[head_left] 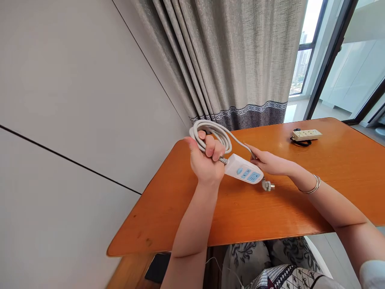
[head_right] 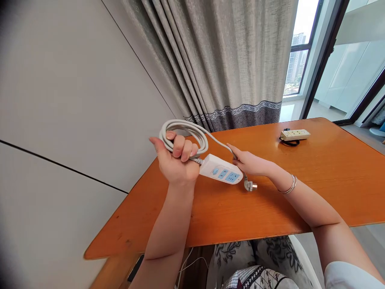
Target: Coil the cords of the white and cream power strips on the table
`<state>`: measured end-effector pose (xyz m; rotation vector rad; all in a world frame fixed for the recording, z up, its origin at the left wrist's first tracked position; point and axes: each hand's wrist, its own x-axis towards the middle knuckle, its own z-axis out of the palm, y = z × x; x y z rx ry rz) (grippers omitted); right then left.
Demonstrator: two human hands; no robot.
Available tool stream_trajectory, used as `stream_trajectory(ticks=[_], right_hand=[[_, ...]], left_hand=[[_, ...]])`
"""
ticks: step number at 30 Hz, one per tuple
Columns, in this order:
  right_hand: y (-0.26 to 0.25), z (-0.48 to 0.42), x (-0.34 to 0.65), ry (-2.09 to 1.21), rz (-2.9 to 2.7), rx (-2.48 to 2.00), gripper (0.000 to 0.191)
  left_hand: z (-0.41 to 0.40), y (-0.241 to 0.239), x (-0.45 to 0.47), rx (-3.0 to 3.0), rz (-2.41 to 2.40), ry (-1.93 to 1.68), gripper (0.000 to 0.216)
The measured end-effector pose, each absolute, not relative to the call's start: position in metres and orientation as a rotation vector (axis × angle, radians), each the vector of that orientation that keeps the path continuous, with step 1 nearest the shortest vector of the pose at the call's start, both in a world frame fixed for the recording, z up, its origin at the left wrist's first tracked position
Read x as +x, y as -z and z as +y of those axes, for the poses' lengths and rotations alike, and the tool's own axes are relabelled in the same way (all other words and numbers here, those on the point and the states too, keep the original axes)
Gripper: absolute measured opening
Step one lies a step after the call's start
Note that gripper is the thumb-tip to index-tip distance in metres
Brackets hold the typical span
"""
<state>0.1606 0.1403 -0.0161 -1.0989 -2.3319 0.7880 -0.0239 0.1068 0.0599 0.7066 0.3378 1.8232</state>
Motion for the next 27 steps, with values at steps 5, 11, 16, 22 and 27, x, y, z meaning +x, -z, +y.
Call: stream_trajectory(ticks=[5, 11, 16, 22, 27], right_hand=[[0.017, 0.137, 0.152, -0.147, -2.467, -1.575, 0.073], [0.008, 0.111, 0.143, 0.464, -2.555, -1.732, 0.061], [-0.003, 0.089, 0.145, 0.769, -2.546, -1.145, 0.034], [-0.016, 0.068, 0.151, 0.997, -2.297, -0.713, 0.031], [-0.028, 0.06, 0.155, 0.962, -2.179, -0.572, 0.019]], left_hand=[[0.109, -0.059, -0.029, 0.768, 0.351, -1.98, 0.05], [0.116, -0.033, -0.018, 1.253, 0.397, -1.615, 0.05], [0.114, -0.023, -0.016, 1.552, 0.473, -1.398, 0.055], [0.11, -0.022, -0.014, 1.665, 0.452, -1.285, 0.049], [0.102, -0.02, -0.01, 1.751, 0.44, -1.259, 0.043]])
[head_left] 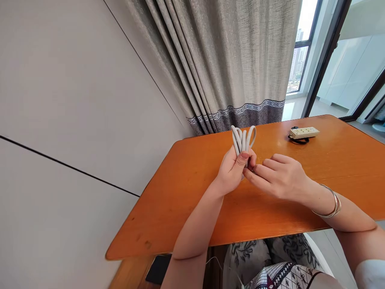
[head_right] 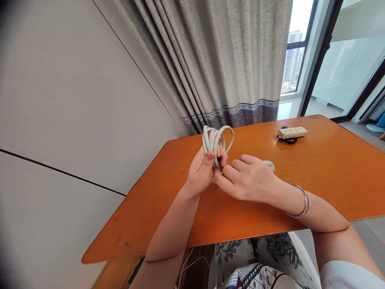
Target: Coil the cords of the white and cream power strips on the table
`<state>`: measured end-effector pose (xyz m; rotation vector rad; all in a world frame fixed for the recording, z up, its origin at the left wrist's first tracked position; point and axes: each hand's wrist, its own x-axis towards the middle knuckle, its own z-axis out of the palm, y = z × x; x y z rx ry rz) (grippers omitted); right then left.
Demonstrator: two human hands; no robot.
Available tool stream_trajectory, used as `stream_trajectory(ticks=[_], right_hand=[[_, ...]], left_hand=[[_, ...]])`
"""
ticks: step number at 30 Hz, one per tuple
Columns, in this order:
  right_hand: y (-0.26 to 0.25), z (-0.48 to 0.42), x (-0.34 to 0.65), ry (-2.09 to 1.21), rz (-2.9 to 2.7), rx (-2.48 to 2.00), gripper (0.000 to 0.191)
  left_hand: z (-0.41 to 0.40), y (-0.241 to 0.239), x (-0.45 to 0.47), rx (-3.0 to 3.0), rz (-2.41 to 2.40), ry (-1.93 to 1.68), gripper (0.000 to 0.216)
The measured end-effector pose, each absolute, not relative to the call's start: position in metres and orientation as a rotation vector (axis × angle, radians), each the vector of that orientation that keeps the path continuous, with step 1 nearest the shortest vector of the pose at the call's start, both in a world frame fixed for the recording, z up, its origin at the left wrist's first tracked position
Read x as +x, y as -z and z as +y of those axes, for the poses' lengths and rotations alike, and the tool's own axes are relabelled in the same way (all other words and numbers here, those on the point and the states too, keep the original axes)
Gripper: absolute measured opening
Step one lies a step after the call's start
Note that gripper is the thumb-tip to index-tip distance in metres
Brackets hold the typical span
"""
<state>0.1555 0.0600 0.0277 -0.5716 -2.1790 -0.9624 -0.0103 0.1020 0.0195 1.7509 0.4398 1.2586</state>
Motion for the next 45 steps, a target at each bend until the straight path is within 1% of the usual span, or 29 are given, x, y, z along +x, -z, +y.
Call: stream_trajectory(ticks=[4, 10, 15, 19, 23, 26, 28, 31, 36, 38, 41, 43, 45], right_hand=[[-0.03, 0.057, 0.158, 0.934, -2.147, -0.571, 0.019], [-0.032, 0.05, 0.158, 0.987, -2.124, -0.49, 0.028], [-0.035, 0.047, 0.16, 0.885, -2.202, -0.534, 0.033], [-0.04, 0.046, 0.167, 0.904, -2.292, -0.619, 0.031], [-0.049, 0.05, 0.184, 0.923, -2.256, -0.813, 0.026], [-0.052, 0.057, 0.196, 0.91, -2.145, -0.887, 0.025], [-0.05, 0.062, 0.199, 0.895, -2.127, -0.888, 0.024], [-0.045, 0.065, 0.198, 0.88, -2.131, -0.858, 0.021], [-0.039, 0.072, 0.194, 0.867, -2.103, -0.756, 0.02], [-0.037, 0.078, 0.193, 0.834, -2.068, -0.73, 0.016], [-0.035, 0.09, 0.192, 0.703, -1.996, -0.782, 0.012], [-0.034, 0.096, 0.192, 0.572, -1.94, -0.838, 0.014], [-0.035, 0.1, 0.194, 0.423, -1.872, -0.866, 0.024]], left_hand=[[0.093, -0.023, -0.012, 1.786, 0.544, -1.195, 0.045], [0.078, -0.033, -0.015, 1.916, 0.618, -1.06, 0.044], [0.078, -0.034, -0.013, 2.067, 0.694, -1.079, 0.034], [0.084, -0.03, -0.013, 1.972, 0.754, -1.111, 0.032], [0.089, -0.033, -0.017, 1.92, 0.793, -1.05, 0.037], [0.089, -0.034, -0.018, 1.864, 0.702, -0.853, 0.041], [0.087, -0.033, -0.016, 1.703, 0.653, -0.753, 0.045], [0.088, -0.028, -0.012, 1.449, 0.62, -0.752, 0.053], [0.095, -0.027, -0.014, 1.413, 0.534, -0.741, 0.069], [0.096, -0.03, -0.016, 1.474, 0.522, -0.739, 0.065], [0.095, -0.033, -0.017, 1.62, 0.589, -0.798, 0.051], [0.094, -0.034, -0.015, 1.686, 0.696, -0.863, 0.041], [0.094, -0.033, -0.012, 1.687, 0.799, -0.954, 0.036]])
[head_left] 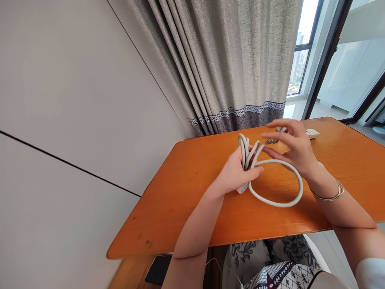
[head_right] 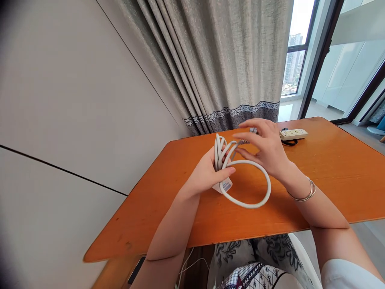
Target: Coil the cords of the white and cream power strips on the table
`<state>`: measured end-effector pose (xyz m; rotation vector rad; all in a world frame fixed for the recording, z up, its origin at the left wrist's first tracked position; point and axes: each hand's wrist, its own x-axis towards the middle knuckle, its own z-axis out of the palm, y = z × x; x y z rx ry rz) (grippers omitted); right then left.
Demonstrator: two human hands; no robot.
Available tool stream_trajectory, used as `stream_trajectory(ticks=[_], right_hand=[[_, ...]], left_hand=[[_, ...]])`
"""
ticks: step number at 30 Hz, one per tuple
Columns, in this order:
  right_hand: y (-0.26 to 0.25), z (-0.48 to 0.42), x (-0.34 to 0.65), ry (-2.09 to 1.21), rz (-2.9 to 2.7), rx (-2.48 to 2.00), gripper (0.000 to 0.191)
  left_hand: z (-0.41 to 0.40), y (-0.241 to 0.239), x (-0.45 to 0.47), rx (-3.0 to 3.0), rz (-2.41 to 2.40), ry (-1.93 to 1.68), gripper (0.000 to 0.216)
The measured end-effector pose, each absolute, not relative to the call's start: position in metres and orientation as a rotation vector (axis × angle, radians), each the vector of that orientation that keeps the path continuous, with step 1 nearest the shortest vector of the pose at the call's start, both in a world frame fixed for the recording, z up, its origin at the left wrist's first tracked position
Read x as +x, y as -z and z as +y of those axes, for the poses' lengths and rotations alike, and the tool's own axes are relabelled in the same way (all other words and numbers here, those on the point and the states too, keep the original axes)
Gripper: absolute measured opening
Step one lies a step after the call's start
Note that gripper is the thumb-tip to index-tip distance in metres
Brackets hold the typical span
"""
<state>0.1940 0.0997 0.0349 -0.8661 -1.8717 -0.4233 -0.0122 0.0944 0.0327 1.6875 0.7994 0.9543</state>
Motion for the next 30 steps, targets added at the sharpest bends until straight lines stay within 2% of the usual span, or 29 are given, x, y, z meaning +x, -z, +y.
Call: stream_trajectory(ticks=[2, 6, 8, 13, 16, 21, 23, 30], right_hand=[[-0.036, 0.101, 0.198, 0.266, -1.83, -0.862, 0.043], [-0.033, 0.102, 0.206, -0.101, -1.941, -0.8, 0.105], [-0.03, 0.104, 0.207, -0.328, -2.039, -0.78, 0.119], [-0.022, 0.117, 0.196, -0.656, -1.964, -0.734, 0.089], [-0.017, 0.125, 0.189, -0.811, -1.919, -0.598, 0.079], [-0.01, 0.131, 0.182, -1.226, -1.881, -0.522, 0.047], [-0.009, 0.132, 0.179, -1.309, -1.805, -0.596, 0.043], [-0.007, 0.135, 0.169, -1.343, -1.648, -0.746, 0.05]], left_hand=[[0.097, -0.031, -0.01, 1.66, 0.871, -1.089, 0.036], [0.104, -0.028, -0.01, 1.611, 0.902, -1.278, 0.035], [0.105, -0.028, -0.012, 1.603, 0.854, -1.245, 0.034], [0.102, -0.025, -0.014, 1.497, 0.49, -0.939, 0.034], [0.1, -0.02, -0.011, 1.349, 0.281, -0.773, 0.033], [0.105, -0.02, -0.012, 1.236, 0.306, -0.712, 0.031], [0.111, -0.022, -0.014, 1.278, 0.405, -0.744, 0.034], [0.125, -0.021, -0.016, 1.404, 0.678, -0.897, 0.047]])
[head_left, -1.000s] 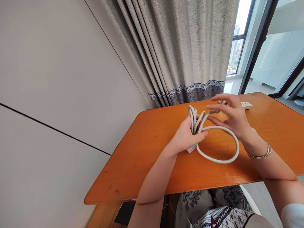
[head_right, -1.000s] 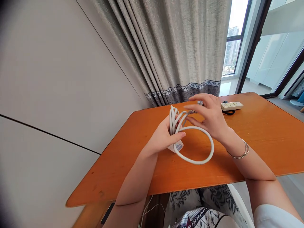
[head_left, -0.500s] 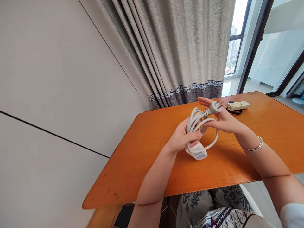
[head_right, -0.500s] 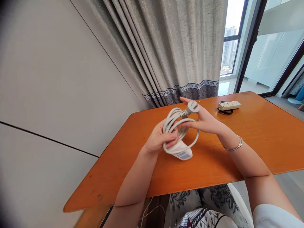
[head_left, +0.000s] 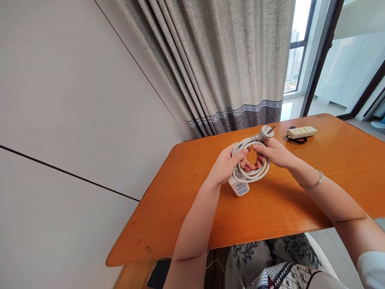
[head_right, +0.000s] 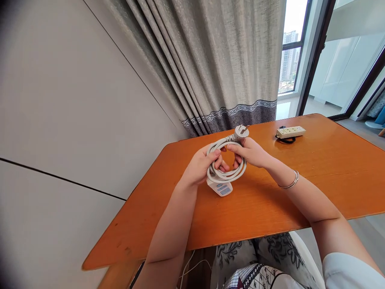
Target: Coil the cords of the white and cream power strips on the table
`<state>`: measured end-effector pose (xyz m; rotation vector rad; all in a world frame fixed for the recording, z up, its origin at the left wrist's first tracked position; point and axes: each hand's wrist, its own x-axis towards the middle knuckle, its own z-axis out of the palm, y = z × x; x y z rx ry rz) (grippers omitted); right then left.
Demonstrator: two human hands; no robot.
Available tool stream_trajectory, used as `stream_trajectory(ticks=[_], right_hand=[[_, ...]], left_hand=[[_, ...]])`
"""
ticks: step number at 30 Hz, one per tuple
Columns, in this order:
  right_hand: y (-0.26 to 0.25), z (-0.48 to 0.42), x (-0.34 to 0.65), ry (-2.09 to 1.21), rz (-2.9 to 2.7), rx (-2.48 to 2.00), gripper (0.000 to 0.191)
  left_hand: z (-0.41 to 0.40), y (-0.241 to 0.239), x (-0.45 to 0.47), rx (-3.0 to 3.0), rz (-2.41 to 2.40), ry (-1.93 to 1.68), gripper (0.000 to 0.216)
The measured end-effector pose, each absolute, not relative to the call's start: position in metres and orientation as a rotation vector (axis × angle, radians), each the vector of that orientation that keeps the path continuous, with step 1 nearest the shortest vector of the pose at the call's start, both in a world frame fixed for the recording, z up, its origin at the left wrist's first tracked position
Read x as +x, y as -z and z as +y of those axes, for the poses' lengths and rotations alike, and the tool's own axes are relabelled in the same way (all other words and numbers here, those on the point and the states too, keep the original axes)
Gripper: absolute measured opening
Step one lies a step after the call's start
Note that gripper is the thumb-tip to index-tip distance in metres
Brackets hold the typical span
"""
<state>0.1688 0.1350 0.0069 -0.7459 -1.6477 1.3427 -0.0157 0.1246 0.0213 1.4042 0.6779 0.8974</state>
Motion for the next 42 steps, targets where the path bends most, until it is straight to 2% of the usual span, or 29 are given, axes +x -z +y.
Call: stream_trajectory(ticks=[4, 9, 13, 17, 20, 23, 25, 27, 29, 31, 33, 37, 42], right_hand=[[-0.004, 0.136, 0.165, -1.266, -1.56, -0.861, 0.05], [-0.004, 0.135, 0.163, -1.18, -1.522, -0.934, 0.048], [-0.003, 0.134, 0.162, -1.158, -1.481, -0.938, 0.05], [0.006, 0.141, 0.16, -1.185, -1.385, -0.741, 0.06], [0.021, 0.147, 0.155, -1.26, -1.412, -0.575, 0.075], [0.036, 0.151, 0.149, -1.341, -1.636, -0.526, 0.087], [0.041, 0.15, 0.145, -1.318, -1.872, -0.606, 0.089], [0.041, 0.144, 0.142, -1.209, -2.137, -0.802, 0.081], [0.036, 0.136, 0.14, -1.051, -2.344, -1.041, 0.061], [0.029, 0.126, 0.137, -0.859, -2.467, -1.2, 0.043], [0.021, 0.117, 0.134, -0.626, -2.538, -1.27, 0.034], [0.005, 0.102, 0.134, -0.095, -2.631, -1.365, 0.03], [-0.008, 0.092, 0.147, 0.387, -2.531, -1.244, 0.039]], left_hand=[[0.13, -0.017, -0.015, 1.491, 0.769, -1.056, 0.057], [0.128, -0.017, -0.013, 1.573, 0.756, -1.113, 0.043], [0.127, -0.016, -0.007, 1.392, 0.652, -1.128, 0.039], [0.129, -0.014, -0.001, 1.157, 0.598, -1.262, 0.027], [0.132, -0.017, -0.002, 1.028, 0.596, -1.419, 0.017], [0.136, -0.021, -0.008, 0.964, 0.575, -1.588, 0.011], [0.14, -0.023, -0.012, 0.949, 0.58, -1.707, 0.009], [0.146, -0.021, -0.016, 0.952, 0.633, -1.824, 0.008], [0.154, -0.017, -0.02, 0.987, 0.733, -1.937, 0.011], [0.165, -0.011, -0.025, 1.068, 0.856, -2.04, 0.019], [0.175, -0.004, -0.03, 1.172, 0.966, -2.103, 0.027], [0.188, 0.004, -0.04, 1.313, 1.072, -2.062, 0.039], [0.187, 0.004, -0.045, 1.479, 1.109, -1.941, 0.051]])
